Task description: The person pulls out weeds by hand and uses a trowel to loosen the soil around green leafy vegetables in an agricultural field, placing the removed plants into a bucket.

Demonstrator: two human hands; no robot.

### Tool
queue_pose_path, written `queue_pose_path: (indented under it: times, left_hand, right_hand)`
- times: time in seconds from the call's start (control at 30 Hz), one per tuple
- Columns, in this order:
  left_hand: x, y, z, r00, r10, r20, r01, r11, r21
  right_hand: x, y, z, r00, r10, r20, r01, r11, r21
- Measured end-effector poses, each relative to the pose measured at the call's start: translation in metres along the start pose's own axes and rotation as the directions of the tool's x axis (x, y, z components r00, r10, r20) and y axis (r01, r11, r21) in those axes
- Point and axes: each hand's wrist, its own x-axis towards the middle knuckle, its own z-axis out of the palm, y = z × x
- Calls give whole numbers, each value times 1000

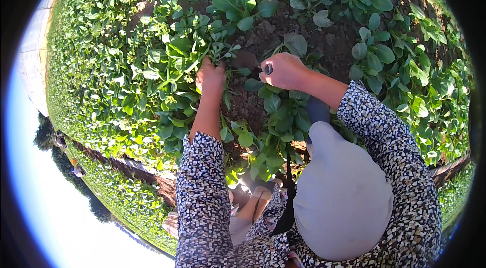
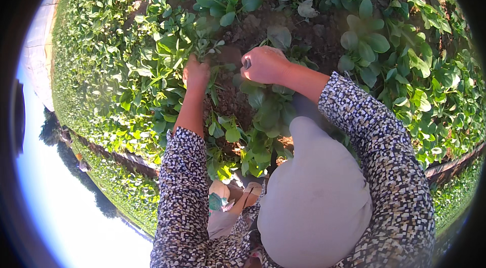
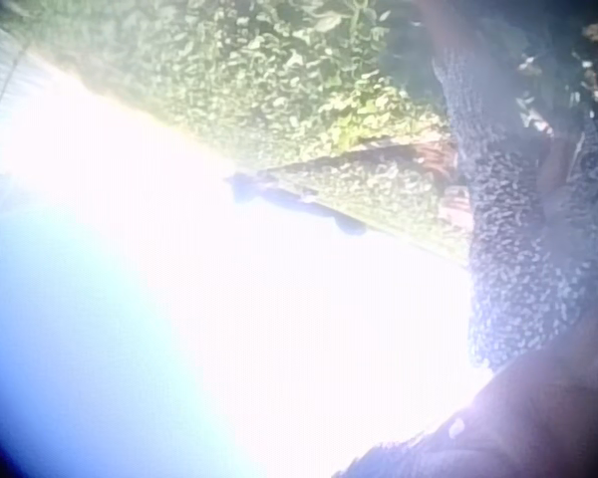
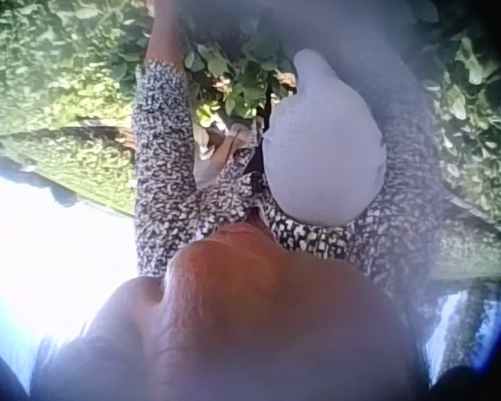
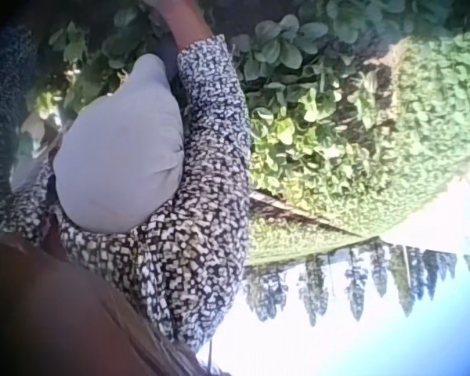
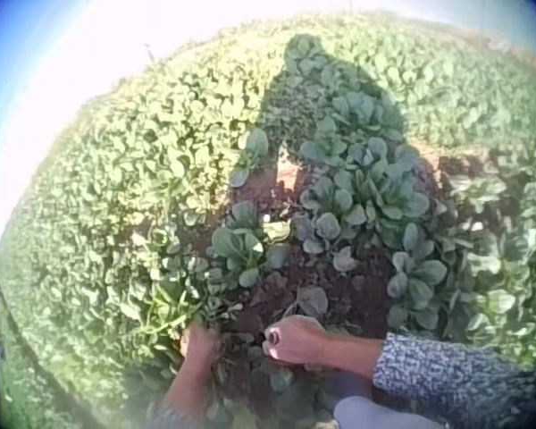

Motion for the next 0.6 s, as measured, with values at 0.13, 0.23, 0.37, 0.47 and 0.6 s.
queue_pose_path:
  times: [0.13, 0.23, 0.37, 0.47, 0.6]
  left_hand:
    - [23, -9, 0, 990, 67, 126, -104, 940, 325]
    - [36, -24, 11, 988, 91, 121, -134, 899, 418]
    - [52, -31, 16, 978, 162, 133, -206, 861, 465]
    - [53, -34, 13, 963, 231, 137, -267, 880, 393]
    - [41, -45, 10, 965, 210, 155, -218, 975, 34]
  right_hand:
    - [6, -23, 1, 999, 14, 48, -14, 1000, 3]
    - [0, -12, 9, 994, -84, -62, 82, 996, -42]
    - [20, -34, 32, 999, 43, 24, -42, 997, -58]
    - [18, -25, 54, 998, -10, -54, 13, 999, 52]
    - [7, -16, 48, 990, 49, -131, -16, 970, 243]
